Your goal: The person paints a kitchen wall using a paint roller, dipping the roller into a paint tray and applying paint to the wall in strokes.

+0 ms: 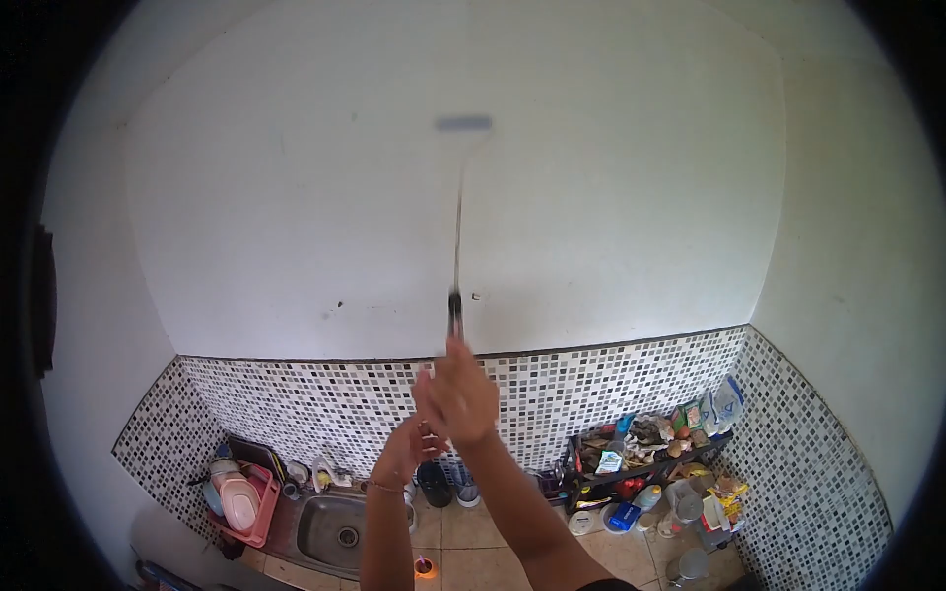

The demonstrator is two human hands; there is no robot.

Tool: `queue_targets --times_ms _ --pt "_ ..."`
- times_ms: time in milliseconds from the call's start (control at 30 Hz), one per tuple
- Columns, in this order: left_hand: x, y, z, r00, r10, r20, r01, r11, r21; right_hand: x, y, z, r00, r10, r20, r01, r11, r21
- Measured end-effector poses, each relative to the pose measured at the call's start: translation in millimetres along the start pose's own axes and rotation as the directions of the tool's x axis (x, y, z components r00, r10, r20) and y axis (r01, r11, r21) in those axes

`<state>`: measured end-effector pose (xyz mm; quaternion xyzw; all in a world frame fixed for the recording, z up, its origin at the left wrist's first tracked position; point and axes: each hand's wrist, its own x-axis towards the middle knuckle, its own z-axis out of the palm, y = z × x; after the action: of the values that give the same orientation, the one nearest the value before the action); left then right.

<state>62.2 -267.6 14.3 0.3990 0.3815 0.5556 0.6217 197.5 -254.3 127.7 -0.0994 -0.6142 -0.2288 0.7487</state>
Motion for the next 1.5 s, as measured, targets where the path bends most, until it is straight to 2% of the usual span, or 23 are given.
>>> queue_targets --times_ms 33,133,233,300,333,433,467,567,633,700,733,833,867,967,1033,1133,1167,1233,1267,1300,1367,1467,1500 --pt "-0.8 -5.1 0.5 0.999 -0.018 -0.032 0.017 1.000 -0.024 -28.8 -6.2 -11.8 1.000 -0.009 0.027 0.007 0.999 0.040" --pt "0.7 -20.7 -21.5 0.998 -0.043 0.046 0.045 0.998 -0.033 -76.2 -31.7 -42.9 0.989 0.049 0.137 -0.068 0.987 0.145" --pt "9.8 -30.8 -25.7 1.000 -0.031 0.003 0.031 0.998 -0.050 -54.8 -28.2 -31.7 0.995 0.032 0.098 -0.046 0.988 0.148" --pt "14.8 -19.3 0.3 0.997 0.025 -0.078 -0.031 0.996 -0.079 -35.0 -8.3 -12.1 0.999 0.048 -0.006 -0.047 0.989 0.142" --pt "9.0 -7.4 13.7 0.996 -0.011 -0.089 0.008 0.999 -0.041 -22.8 3.2 -5.9 0.999 0.042 -0.029 -0.038 0.992 0.124" --pt "7.1 -3.4 25.3 0.994 0.018 0.104 -0.011 0.997 -0.072 9.5 20.8 3.1 0.993 0.019 -0.114 0.000 0.986 0.166" --pt "5.2 -4.9 29.7 0.990 0.033 0.135 -0.022 0.997 -0.079 6.3 18.5 -1.3 0.996 0.026 -0.090 -0.011 0.987 0.163" --pt "-5.7 -8.1 51.7 0.994 0.104 0.043 -0.098 0.987 -0.127 -26.9 -1.5 -26.4 0.998 0.060 -0.011 -0.058 0.987 0.151" --pt "2.1 -22.0 37.9 0.974 0.117 0.195 -0.146 0.980 0.138 -64.3 -27.6 -50.1 0.995 0.089 0.048 -0.096 0.985 0.146" --pt "4.5 -25.5 37.4 0.951 -0.039 0.307 0.076 0.991 -0.107 -94.8 -56.2 -76.7 0.978 0.141 0.153 -0.162 0.977 0.139" --pt "2.0 -22.3 43.1 0.939 -0.017 0.344 0.055 0.994 -0.099 -104.2 -66.4 -88.0 0.957 0.180 0.228 -0.213 0.969 0.128" --pt "-3.8 -12.8 64.0 0.932 -0.022 0.361 0.027 1.000 -0.008 -106.3 -79.7 -99.5 0.943 0.179 0.280 -0.216 0.971 0.107" --pt "-7.8 -8.4 79.3 0.959 0.005 0.284 0.004 1.000 -0.029 -105.1 -79.1 -99.8 0.947 0.183 0.264 -0.220 0.968 0.119" --pt "13.4 -18.3 79.2 0.935 0.076 0.347 -0.069 0.997 -0.031 -105.5 -74.2 -104.1 0.951 0.198 0.239 -0.239 0.958 0.156" --pt "11.3 -18.5 86.6 0.961 0.045 0.273 -0.015 0.994 -0.111 -115.2 -74.0 -105.9 0.947 0.213 0.240 -0.262 0.945 0.195" --pt "23.5 -47.4 76.9 0.979 0.070 0.190 -0.042 0.988 -0.151 -148.8 -87.5 -107.9 0.898 0.391 0.203 -0.421 0.897 0.136" --pt "26.7 -58.6 73.6 0.982 0.082 0.169 -0.059 0.989 -0.137 -155.2 -95.7 -108.5 0.813 0.558 0.164 -0.575 0.813 0.084" --pt "33.3 -75.7 68.5 0.985 0.117 0.128 -0.103 0.989 -0.111 -167.8 -109.4 -107.0 0.570 0.819 0.064 -0.821 0.570 0.012" --pt "35.7 -81.2 67.3 0.988 0.093 0.126 -0.076 0.988 -0.138 -180.9 -112.0 -102.5 0.393 0.914 0.100 -0.892 0.353 0.281" --pt "37.2 -84.7 64.4 0.989 0.084 0.126 -0.070 0.992 -0.110 -184.7 -113.1 -106.8 0.161 0.966 0.201 -0.921 0.074 0.382" --pt "42.6 -90.6 57.5 0.990 0.066 0.127 -0.060 0.997 -0.054 -188.0 -107.9 -118.5 -0.266 0.851 0.453 -0.744 -0.480 0.465" --pt "48.9 -100.8 45.6 0.993 0.089 0.074 -0.099 0.984 0.145 -202.3 -84.9 -121.9 -0.419 0.628 0.656 -0.702 -0.682 0.205" --pt "48.9 -106.9 40.9 0.995 0.089 0.049 -0.096 0.977 0.189 -205.8 -79.2 -122.4 -0.479 0.576 0.662 -0.724 -0.686 0.073"
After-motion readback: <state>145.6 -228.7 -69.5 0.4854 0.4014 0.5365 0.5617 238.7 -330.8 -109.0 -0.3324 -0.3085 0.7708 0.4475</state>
